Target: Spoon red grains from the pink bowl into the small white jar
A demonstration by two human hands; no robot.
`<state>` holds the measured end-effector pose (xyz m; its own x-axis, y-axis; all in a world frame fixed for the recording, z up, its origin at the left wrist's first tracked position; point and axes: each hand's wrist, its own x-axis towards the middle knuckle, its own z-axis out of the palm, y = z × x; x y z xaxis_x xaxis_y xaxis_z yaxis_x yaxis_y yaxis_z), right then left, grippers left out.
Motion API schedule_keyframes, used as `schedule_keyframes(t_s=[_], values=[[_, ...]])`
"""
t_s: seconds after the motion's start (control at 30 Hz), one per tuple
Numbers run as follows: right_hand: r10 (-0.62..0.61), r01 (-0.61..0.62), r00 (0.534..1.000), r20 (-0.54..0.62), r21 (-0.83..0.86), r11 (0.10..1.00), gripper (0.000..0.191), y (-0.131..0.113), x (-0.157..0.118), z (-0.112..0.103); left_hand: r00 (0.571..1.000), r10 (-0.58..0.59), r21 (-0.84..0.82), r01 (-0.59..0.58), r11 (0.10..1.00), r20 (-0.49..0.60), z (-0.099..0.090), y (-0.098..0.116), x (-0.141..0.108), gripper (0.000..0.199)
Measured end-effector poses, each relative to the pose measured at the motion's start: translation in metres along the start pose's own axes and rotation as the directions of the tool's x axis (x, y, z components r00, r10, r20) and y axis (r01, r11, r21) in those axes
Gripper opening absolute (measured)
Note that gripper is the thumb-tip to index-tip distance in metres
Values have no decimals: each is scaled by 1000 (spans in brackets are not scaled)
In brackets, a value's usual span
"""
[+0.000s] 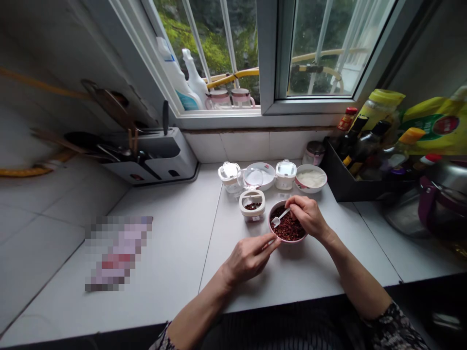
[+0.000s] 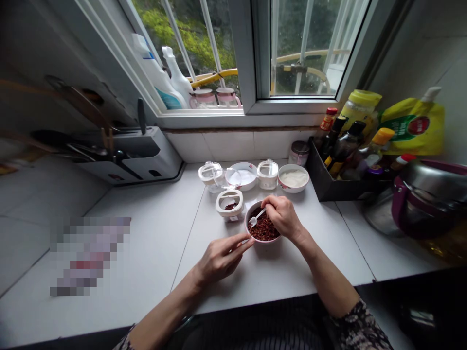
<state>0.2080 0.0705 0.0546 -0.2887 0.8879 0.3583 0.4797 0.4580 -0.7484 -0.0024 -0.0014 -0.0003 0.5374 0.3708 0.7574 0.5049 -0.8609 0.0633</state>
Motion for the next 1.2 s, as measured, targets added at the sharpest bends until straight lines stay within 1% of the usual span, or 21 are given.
schedule_keyframes(t_s=[0.07,0.13,0.3,0.43,0.53,0.63,0.73,0.83,0.93,1.03,1.2], values=[[38,-38,999,-12,37,999,21,1,0,0,1000,4,1,-4,1000,-7,0,0,0,32],[58,-57,998,-26,38,998,21,2,0,-1,1000,7,0,-7,1000,-6,1,0,-1,31],[7,-9,999,-34,-79,997,21,2,1,-3,1000,-3,8,3,1000,-5,0,0,0,33],[20,-23,999,-39,-68,997,21,3,1,-2,1000,-7,8,7,1000,-5,-1,0,1,32],[56,-56,997,-46,-8,998,20,4,1,-1,1000,-4,10,4,1000,-9,0,0,1,31],[130,-126,991,-35,107,986,18,4,1,-1,1000,-3,8,3,1000,-8,0,0,0,32],[234,-221,972,-26,235,946,16,4,2,-3,1000,-12,4,12,1000,-4,0,0,-1,34],[300,-279,954,-9,345,896,15,3,5,-8,1000,-15,5,15,1000,-8,0,0,-1,34],[328,-301,945,8,416,858,15,4,8,-13,1000,-11,6,11,1000,-9,0,1,0,32],[340,-300,940,-9,453,840,16,5,9,-15,1000,-9,4,9,1000,-12,-1,1,1,32],[350,-302,937,-3,497,813,21,5,12,-10,1000,-9,6,9,1000,-15,0,0,0,36]])
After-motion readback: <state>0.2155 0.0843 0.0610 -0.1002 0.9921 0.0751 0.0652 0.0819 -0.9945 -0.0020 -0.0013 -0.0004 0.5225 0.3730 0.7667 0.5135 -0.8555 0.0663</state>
